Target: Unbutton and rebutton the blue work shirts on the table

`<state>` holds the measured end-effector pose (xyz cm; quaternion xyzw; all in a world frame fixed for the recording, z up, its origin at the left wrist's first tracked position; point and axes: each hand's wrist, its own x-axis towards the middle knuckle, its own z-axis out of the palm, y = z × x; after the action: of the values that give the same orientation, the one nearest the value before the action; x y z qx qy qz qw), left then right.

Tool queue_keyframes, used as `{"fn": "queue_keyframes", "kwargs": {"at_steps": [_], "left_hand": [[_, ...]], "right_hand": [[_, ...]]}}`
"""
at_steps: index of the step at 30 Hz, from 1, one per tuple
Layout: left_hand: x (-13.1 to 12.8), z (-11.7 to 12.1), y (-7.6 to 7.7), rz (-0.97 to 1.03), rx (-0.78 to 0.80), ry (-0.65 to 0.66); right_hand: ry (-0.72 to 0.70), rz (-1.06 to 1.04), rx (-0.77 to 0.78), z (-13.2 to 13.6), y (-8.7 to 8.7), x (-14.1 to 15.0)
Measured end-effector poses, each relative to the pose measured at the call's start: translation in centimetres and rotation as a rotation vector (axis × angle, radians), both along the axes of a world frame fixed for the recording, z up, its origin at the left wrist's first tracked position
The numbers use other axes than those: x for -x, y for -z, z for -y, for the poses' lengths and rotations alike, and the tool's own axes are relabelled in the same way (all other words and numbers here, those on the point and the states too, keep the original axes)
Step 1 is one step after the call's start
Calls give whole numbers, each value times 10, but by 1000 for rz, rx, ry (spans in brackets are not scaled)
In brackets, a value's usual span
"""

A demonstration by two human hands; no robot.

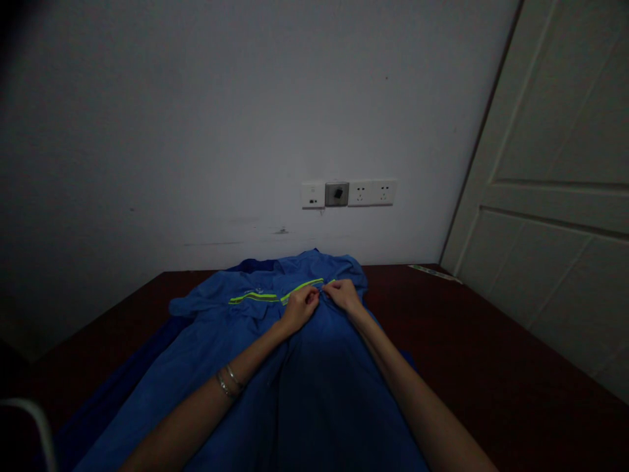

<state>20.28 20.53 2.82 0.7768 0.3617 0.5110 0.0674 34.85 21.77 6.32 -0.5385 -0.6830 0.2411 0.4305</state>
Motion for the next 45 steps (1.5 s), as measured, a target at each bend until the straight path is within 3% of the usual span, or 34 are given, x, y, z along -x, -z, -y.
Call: {"fn": "queue_keyframes", "kwargs": {"at_steps": [8,15,18,20,24,27,35,45], "left_hand": [[0,2,-7,-45,64,-20],[-2,11,-14,-189,82,-84],[-2,7,-16,-152,123,-72],[-1,2,-18,-43,230,-56],[2,-7,-23,251,635,59],[5,-10,-25,414,782,164],[7,-11,-23,464,859,260],[15,-19,-17,372,854,383]], "right_hand": [[25,-32,5,-1,0,3],[85,192,-93,4,0,7],[33,230,-129,7,-3,6],[-27,236,-129,10,-6,6],[-25,282,-98,16,-13,6],[-11,365,-138,20,-16,6],[-94,530,-190,23,-18,0],[-227,516,-187,19,-18,-9]]}}
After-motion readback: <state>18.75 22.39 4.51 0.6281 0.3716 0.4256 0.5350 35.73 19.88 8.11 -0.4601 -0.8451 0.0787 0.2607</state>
